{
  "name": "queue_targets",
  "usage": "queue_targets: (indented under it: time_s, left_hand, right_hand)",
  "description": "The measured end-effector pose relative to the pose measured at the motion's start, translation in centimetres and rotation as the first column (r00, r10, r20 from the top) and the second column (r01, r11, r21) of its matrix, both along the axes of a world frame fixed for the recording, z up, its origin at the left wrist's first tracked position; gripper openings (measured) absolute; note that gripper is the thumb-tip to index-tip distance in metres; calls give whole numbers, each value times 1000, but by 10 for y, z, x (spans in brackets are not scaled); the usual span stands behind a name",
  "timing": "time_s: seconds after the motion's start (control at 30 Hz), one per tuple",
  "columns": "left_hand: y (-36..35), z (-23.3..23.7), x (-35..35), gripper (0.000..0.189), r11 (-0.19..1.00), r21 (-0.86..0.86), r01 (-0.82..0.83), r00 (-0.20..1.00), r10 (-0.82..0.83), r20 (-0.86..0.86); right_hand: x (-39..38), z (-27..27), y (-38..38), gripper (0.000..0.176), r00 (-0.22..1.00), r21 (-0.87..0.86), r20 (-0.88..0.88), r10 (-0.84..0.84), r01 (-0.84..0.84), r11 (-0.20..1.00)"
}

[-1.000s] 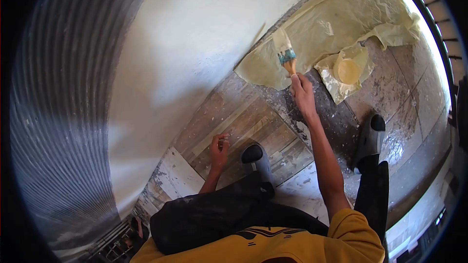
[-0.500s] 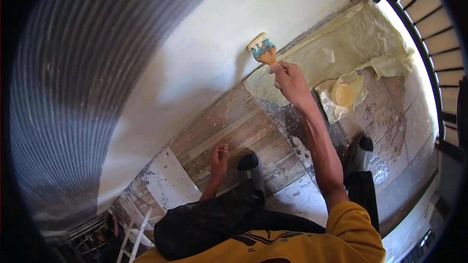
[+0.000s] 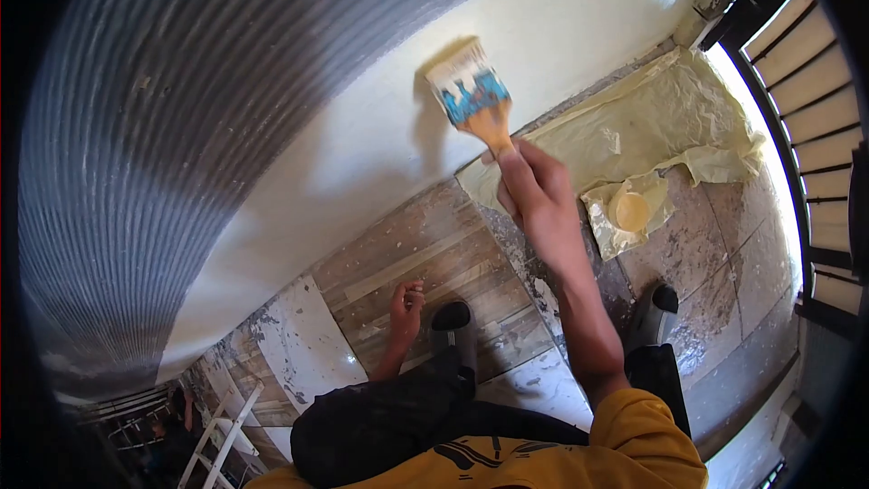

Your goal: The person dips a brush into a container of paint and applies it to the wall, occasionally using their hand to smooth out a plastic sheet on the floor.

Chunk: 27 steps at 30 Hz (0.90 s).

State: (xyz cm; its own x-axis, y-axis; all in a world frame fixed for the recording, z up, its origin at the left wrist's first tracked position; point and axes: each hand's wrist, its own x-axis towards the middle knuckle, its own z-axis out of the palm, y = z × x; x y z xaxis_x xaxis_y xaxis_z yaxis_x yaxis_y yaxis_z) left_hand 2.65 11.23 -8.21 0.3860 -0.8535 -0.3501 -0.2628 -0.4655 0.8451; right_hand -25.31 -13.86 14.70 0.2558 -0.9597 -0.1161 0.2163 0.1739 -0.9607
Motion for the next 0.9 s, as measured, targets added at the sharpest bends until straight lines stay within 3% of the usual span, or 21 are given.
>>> queue_targets:
  time_s: [0.07, 0.17, 0.23, 0.27, 0.33, 0.47, 0.5, 0.6, 0.67, 0.73, 0.9]
  left_hand:
    - [-4, 3, -3, 22, 999, -39, -22, 999, 20, -43]
    - [0, 8, 0, 22, 999, -46, -29, 1000, 28, -12]
    - [5, 1, 7, 22, 997, -56, -54, 998, 54, -18]
    - [9, -2, 9, 21, 996, -54, -72, 997, 71, -21]
    - [12, 4, 5, 21, 996, -46, -79, 996, 78, -32]
    - [8, -11, 8, 19, 995, -80, -60, 997, 56, -55]
    - [1, -10, 6, 19, 992, -101, -70, 996, 64, -62]
    - [-5, -1, 0, 19, 997, -60, -43, 998, 40, -55]
    - [-8, 5, -3, 22, 992, -118, 49, 996, -40, 77]
    - [0, -1, -3, 21, 994, -105, -3, 1000, 5, 18]
    - [-1, -3, -1, 19, 990, -116, -77, 996, 71, -63]
  right_hand:
    - [-3, -20, 25, 33, 991, 135, 97, -95, 81, 988]
    - [-13, -55, 57, 31, 987, 136, 70, -145, 134, 981]
    - [-12, -78, 63, 30, 946, 8, -137, -294, 298, 955]
    - [-8, -85, 60, 30, 949, -3, -138, -283, 286, 958]
    - [-3, -90, 53, 29, 831, -351, -235, -504, 411, 841]
    - [11, -87, 36, 29, 831, -426, -223, -510, 388, 818]
    - [17, -87, 25, 29, 779, -559, -253, -574, 367, 744]
    - [28, -88, -3, 26, 781, -589, -322, -535, 277, 760]
    - [31, -106, -14, 23, 801, -580, -342, -491, 231, 781]
    - [31, -141, -19, 23, 786, -459, -455, -418, 195, 866]
    - [23, -196, -3, 16, 666, -378, -642, -379, 155, 913]
